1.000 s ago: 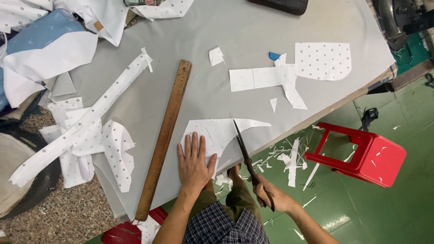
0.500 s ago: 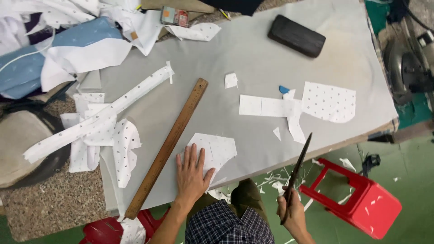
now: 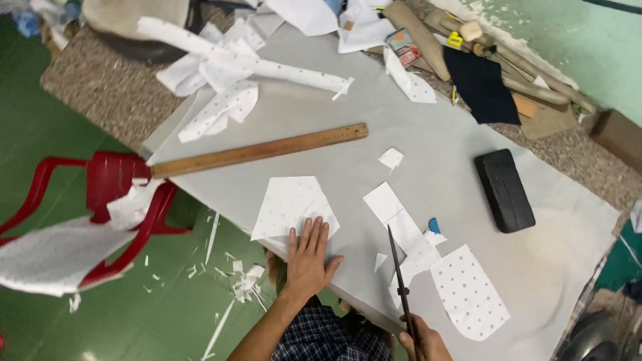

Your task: Cutting and ironing small fabric pieces for garment construction using scissors, a ruler, and an iron.

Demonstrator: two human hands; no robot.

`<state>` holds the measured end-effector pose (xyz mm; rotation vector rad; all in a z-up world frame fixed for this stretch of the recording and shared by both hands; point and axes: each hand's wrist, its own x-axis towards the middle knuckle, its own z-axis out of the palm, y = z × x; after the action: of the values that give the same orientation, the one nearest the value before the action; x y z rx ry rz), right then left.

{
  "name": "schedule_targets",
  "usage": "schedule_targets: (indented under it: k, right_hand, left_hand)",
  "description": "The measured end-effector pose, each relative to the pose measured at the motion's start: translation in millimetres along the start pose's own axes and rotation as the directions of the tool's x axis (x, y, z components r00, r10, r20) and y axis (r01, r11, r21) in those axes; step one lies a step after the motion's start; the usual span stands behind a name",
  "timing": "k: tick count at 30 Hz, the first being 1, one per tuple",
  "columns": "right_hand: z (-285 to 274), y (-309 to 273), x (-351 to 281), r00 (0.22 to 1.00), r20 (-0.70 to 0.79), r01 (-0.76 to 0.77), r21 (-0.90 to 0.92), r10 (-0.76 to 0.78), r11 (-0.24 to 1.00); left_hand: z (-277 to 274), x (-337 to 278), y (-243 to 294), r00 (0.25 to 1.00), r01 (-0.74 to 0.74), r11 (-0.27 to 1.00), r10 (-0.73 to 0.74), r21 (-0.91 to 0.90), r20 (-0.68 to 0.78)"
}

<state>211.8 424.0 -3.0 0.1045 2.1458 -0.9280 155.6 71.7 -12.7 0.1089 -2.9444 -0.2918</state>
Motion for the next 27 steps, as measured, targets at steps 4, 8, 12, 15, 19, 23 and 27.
schedule_targets:
  k: [4,8,12,15,19,23,27]
  right_hand:
    - [-29.4,13.2,-9.1,0.974,0.212,-0.062,-0.086,0.079,0.994]
    - [-43.1,-48.8,-34.0,0.882,0.121,-0.393,-0.347,0.455,0.852]
    - [-56.0,-41.4,-28.0,0.869,0.366,-0.183,-0.387,0.332,0.904]
    - [-53.9,-67.7,-22.7,0.800,0.597,-0.008,-0.080,0.054,0.997]
    - [-37.4,-119.5,-10.3,0.750,0.636,0.175,0.075,-0.182,0.982]
    - [-23.6,-150.6,-5.2,0.713,0.693,-0.010,0.161,-0.106,0.987]
    - [-18.1,-165.7,-4.6,0.727,0.686,-0.051,0.115,-0.042,0.992]
  left_hand:
    - [-15.9,-25.3,7.3,0.974,-0.169,0.970,0.191,-0.174,0.121]
    - [-21.2,-65.3,12.6,0.959,0.131,0.918,-0.213,-0.375,-0.187]
    - [-21.9,-94.0,36.6,0.628,0.501,0.220,-0.758,-0.837,0.176]
    - [-16.6,-91.1,45.6,0.469,0.564,-0.205,-0.719,-0.800,0.514]
    - [-23.7,-63.4,46.8,0.335,0.554,-0.527,-0.567,-0.644,0.752]
    - [-28.7,-33.3,38.7,0.266,0.509,-0.644,-0.514,-0.571,0.816]
    - [-41.9,-7.3,27.5,0.232,0.503,-0.680,-0.488,-0.533,0.841]
